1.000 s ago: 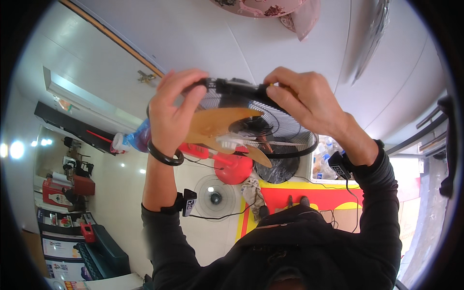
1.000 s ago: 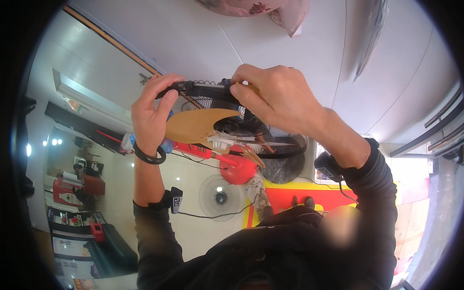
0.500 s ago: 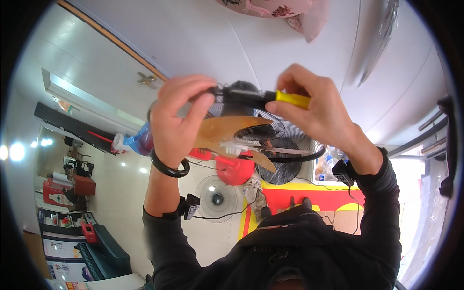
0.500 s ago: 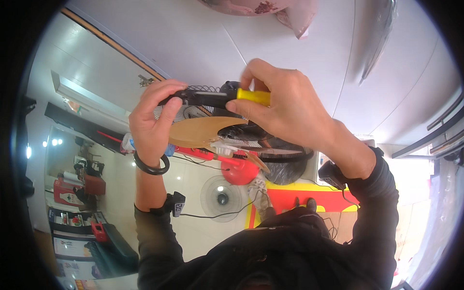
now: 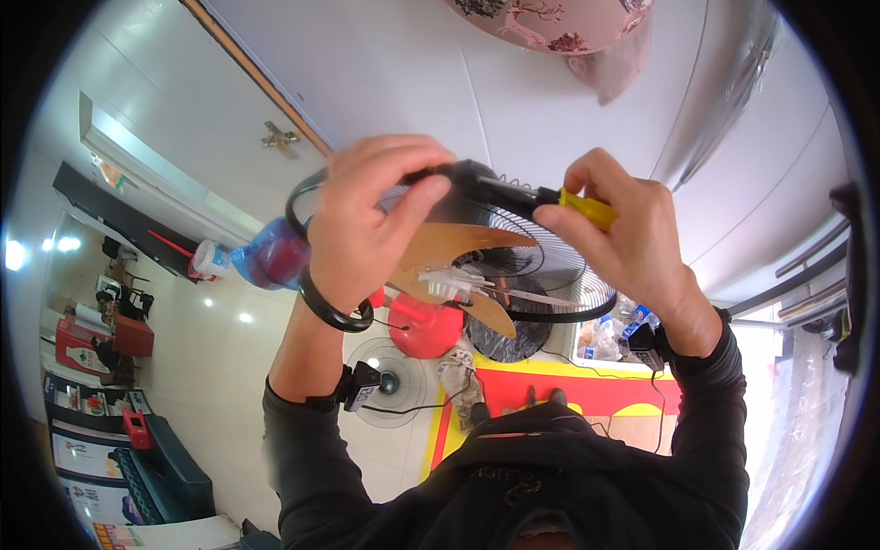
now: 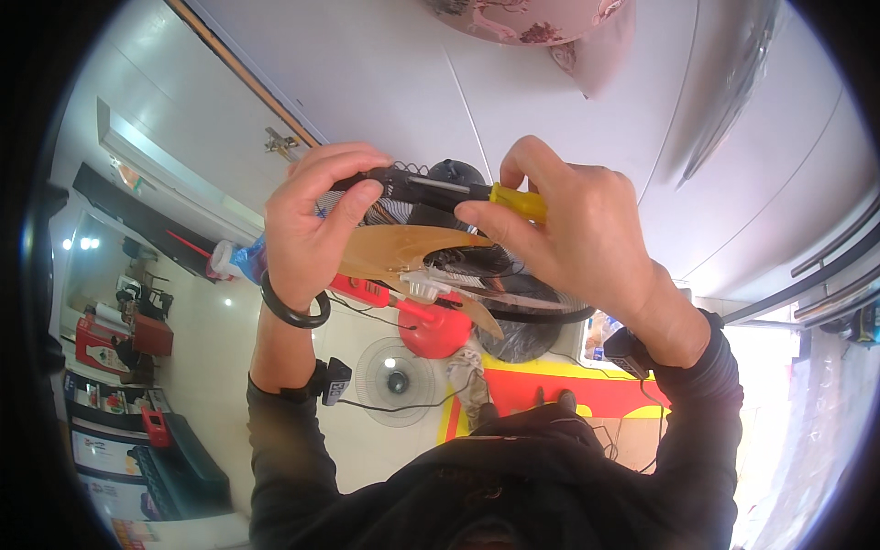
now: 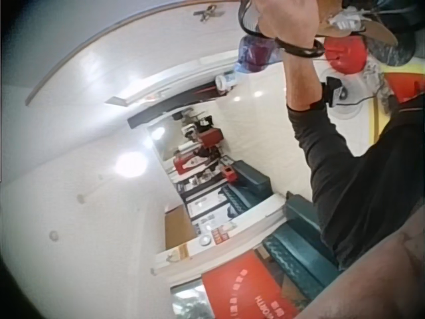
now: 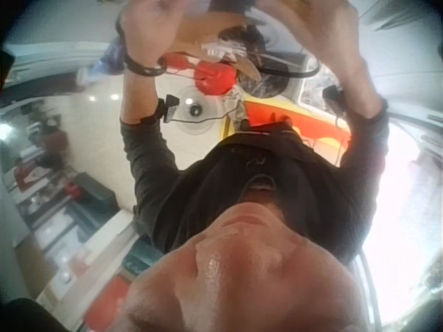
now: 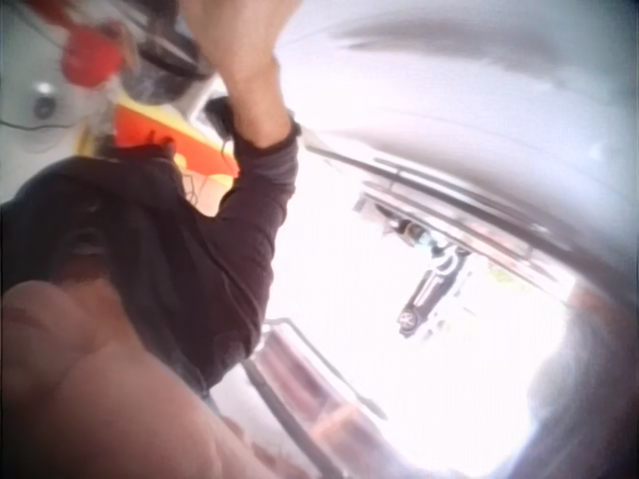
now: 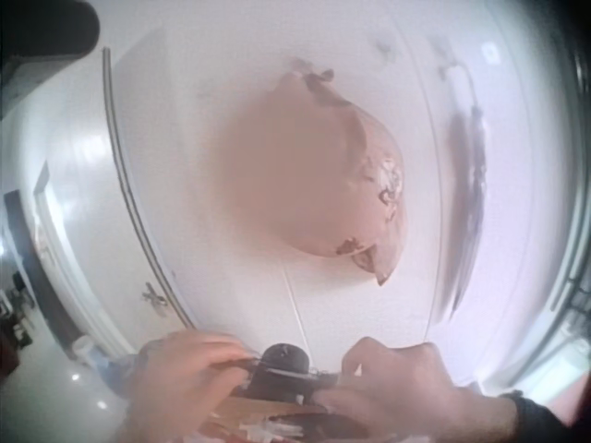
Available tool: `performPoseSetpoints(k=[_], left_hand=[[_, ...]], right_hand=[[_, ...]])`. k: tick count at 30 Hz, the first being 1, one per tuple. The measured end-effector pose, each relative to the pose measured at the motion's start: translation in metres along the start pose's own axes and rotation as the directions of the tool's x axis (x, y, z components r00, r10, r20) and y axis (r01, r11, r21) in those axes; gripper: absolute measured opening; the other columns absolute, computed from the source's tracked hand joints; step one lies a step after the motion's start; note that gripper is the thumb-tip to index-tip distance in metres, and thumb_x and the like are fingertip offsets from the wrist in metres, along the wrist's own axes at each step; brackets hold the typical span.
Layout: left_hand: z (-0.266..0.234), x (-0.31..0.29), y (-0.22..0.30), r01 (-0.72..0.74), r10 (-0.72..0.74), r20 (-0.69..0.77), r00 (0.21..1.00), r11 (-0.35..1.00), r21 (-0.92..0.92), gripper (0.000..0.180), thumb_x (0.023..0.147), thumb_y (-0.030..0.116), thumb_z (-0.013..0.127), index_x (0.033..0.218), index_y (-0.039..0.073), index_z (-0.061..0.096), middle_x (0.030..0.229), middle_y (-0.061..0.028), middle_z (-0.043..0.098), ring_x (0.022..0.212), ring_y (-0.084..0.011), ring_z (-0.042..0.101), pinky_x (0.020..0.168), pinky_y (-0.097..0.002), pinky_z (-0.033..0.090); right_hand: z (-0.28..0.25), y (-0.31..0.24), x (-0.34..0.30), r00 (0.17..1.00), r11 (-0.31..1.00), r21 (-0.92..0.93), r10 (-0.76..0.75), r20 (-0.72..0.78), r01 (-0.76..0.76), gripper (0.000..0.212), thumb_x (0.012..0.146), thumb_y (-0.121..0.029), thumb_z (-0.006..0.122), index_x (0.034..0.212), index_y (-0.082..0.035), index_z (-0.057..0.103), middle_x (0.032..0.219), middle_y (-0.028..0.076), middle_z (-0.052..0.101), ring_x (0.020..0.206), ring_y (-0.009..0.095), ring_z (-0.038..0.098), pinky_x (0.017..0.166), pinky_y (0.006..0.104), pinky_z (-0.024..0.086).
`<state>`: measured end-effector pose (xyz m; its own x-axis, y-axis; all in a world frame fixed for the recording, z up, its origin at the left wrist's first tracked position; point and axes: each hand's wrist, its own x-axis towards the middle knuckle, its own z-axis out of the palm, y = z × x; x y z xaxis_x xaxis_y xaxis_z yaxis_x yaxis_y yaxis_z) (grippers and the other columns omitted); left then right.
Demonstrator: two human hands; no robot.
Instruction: The person assembles a standing fan by attaching the front grille to the fan body using a screwdriver. They align the grille, insert and tighten a screw, then rotate the fan to check the assembly.
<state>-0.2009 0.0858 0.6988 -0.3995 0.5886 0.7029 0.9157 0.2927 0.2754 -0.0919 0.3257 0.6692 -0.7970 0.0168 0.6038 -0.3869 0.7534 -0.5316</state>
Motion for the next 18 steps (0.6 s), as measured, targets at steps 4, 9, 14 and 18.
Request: performPoseSetpoints(k=[4, 9, 14, 18], left_hand=[[-0.002, 0.0, -0.001, 0.033, -0.038, -0.025, 0.999, 0.984, -0.177, 0.017, 0.088, 0.002, 0.067, 0.105, 0.0, 0.069, 0.118, -0.012, 0.068, 0.102, -0.0202, 0.064, 0.094, -0.0322, 0.046], [-0.006, -0.002, -0.003, 0.102, -0.093, 0.046, 0.995, 0.957, -0.272, 0.014, 0.09, -0.002, 0.064, 0.104, -0.003, 0.065, 0.13, -0.0174, 0.063, 0.106, -0.0182, 0.062, 0.092, -0.0302, 0.049], [-0.003, 0.0, -0.006, 0.027, -0.021, 0.026, 0.999, 0.969, -0.247, 0.013, 0.089, -0.005, 0.063, 0.102, -0.003, 0.064, 0.123, -0.0178, 0.065, 0.105, -0.0182, 0.062, 0.091, -0.0306, 0.05], [0.0, 0.002, -0.007, -0.001, -0.007, -0.032, 0.999, 0.97, -0.242, 0.011, 0.087, -0.004, 0.065, 0.098, -0.002, 0.064, 0.113, -0.014, 0.069, 0.095, -0.0193, 0.066, 0.085, -0.0294, 0.052]], right_hand=[[0.001, 0.002, 0.0, 0.999, 0.998, 0.045, -0.043, -0.031, 0.045, 0.021, 0.088, -0.017, 0.075, 0.089, 0.0, 0.062, 0.07, 0.013, 0.063, 0.055, 0.023, 0.057, 0.053, 0.0311, 0.044], [0.006, 0.004, -0.004, 0.995, 0.996, 0.072, -0.053, -0.088, 0.059, 0.019, 0.087, -0.015, 0.076, 0.088, -0.001, 0.063, 0.076, 0.013, 0.065, 0.057, 0.027, 0.059, 0.053, 0.0319, 0.047], [0.01, 0.003, -0.003, 0.968, 0.979, 0.104, -0.153, -0.199, 0.176, 0.021, 0.085, -0.012, 0.078, 0.092, -0.001, 0.061, 0.079, 0.011, 0.065, 0.061, 0.026, 0.061, 0.055, 0.0316, 0.048], [0.008, 0.0, -0.008, 0.991, 0.995, 0.055, -0.077, -0.107, 0.084, 0.022, 0.084, -0.009, 0.078, 0.094, -0.001, 0.06, 0.079, 0.011, 0.065, 0.06, 0.027, 0.06, 0.056, 0.0315, 0.049]])
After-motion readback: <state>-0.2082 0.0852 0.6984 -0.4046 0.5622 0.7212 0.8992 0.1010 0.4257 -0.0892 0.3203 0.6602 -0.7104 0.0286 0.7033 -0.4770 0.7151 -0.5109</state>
